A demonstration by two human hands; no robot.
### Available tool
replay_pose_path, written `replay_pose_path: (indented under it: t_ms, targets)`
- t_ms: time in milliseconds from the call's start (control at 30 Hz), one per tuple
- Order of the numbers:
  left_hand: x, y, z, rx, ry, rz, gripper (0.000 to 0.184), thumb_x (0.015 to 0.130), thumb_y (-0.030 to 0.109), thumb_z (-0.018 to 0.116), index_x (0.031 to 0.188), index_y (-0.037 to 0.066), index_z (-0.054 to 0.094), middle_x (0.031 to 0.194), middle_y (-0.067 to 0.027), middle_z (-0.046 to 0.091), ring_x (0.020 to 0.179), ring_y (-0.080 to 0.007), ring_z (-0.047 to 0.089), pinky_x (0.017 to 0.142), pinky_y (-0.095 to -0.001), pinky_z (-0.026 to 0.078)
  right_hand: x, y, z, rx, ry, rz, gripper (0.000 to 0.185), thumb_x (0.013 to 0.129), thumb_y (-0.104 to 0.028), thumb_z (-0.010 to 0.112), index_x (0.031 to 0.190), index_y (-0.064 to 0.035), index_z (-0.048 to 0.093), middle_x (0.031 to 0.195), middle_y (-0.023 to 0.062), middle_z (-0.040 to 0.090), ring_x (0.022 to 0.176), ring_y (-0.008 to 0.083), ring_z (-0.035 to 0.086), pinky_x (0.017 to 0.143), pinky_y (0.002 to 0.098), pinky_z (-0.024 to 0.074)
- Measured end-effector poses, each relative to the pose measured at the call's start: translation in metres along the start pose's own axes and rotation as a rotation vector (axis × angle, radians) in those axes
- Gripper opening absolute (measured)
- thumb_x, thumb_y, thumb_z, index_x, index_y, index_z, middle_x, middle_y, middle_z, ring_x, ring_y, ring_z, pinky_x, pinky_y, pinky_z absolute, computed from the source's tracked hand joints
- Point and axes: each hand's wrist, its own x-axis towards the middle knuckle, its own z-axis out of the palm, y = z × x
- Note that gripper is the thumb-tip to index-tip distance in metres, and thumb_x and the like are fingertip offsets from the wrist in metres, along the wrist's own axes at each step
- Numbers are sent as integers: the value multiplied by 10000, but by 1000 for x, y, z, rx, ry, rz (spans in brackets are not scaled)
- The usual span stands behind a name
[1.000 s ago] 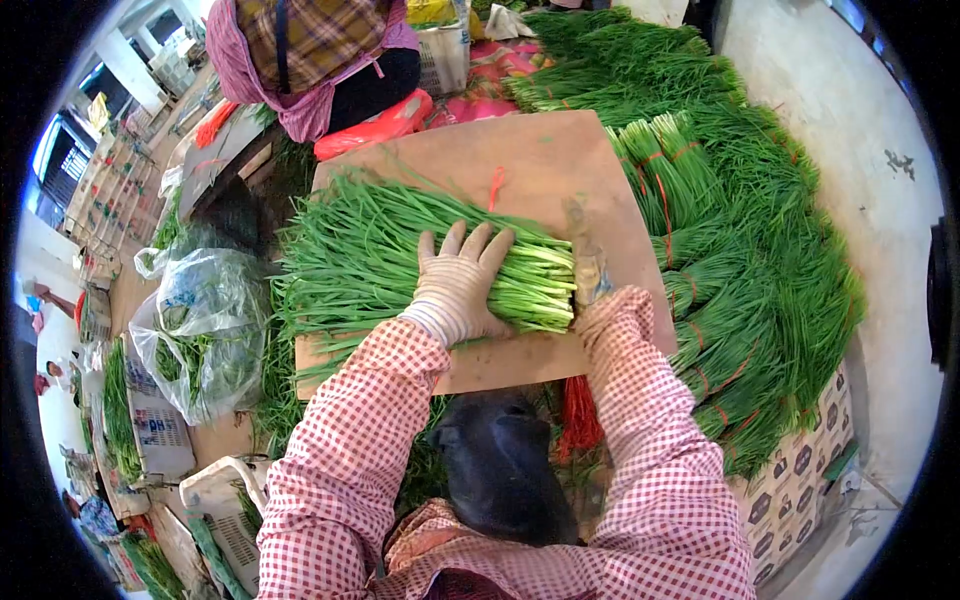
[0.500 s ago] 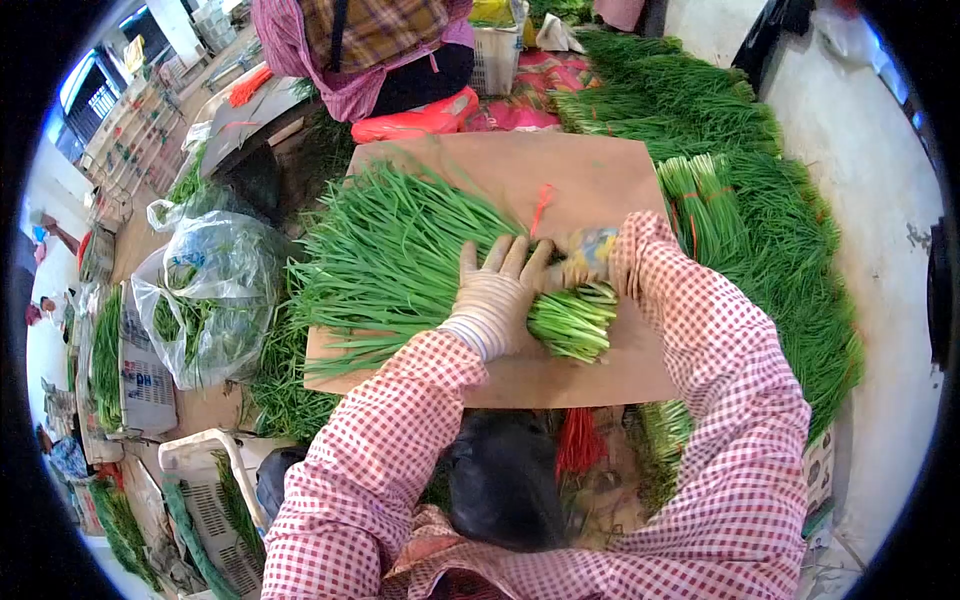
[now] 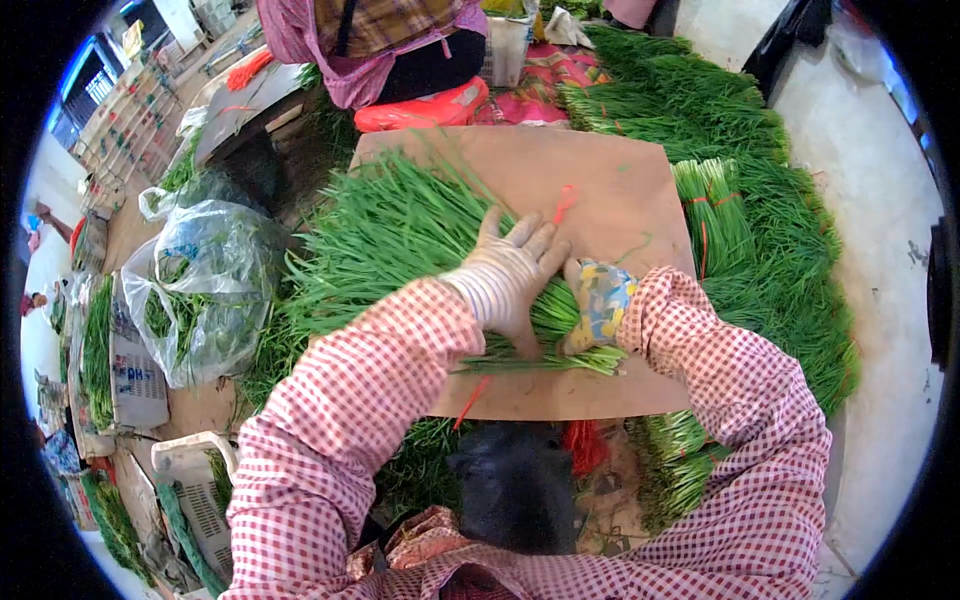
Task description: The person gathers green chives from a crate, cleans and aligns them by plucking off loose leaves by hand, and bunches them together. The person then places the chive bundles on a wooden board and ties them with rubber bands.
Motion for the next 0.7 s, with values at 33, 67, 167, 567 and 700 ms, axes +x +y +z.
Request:
replay_pose_path:
  t_ms: [33,67,167,567,700]
  targets:
    - [7,-5,0,-40,-36,23,1313,429,583,831,1450,42,208,1493,-197,240,1404,-340,186,1107,-588,120,1,2,1,12,36,-13,904,545,-438,827,1197,63,451,1114,240,563,1064,348,558,907,390,461]
    - [14,-11,0,-79,-71,44,1316,421,580,836,1450,47,213,1496,-200,234,1407,-339,179,1112,-577,120,2,3,2,22,73,-27,906,550,-445,822,1203,59,448,1145,245,544,1094,354,538,925,401,449]
    - [28,-23,7,-166,-88,114,1309,407,578,841,1440,49,234,1466,-205,290,1388,-322,235,1116,-568,124,7,9,2,66,93,-34,918,549,-459,815,1214,55,447,1177,237,521,1126,362,512,944,412,433]
    - [6,0,8,-229,-151,-97,1141,424,516,845,1337,23,372,1260,-170,523,1226,-301,469,1067,-466,285,-10,0,7,83,124,-97,958,600,-448,790,1351,-30,368,1269,203,491,1162,356,509,970,414,434]
    - [3,2,5,-224,-146,-116,1094,442,525,828,1312,18,401,1283,-162,504,1255,-293,437,1076,-494,265,15,54,-2,542,48,-262,882,668,-433,761,1356,-22,393,1236,198,534,1162,345,509,960,416,431]
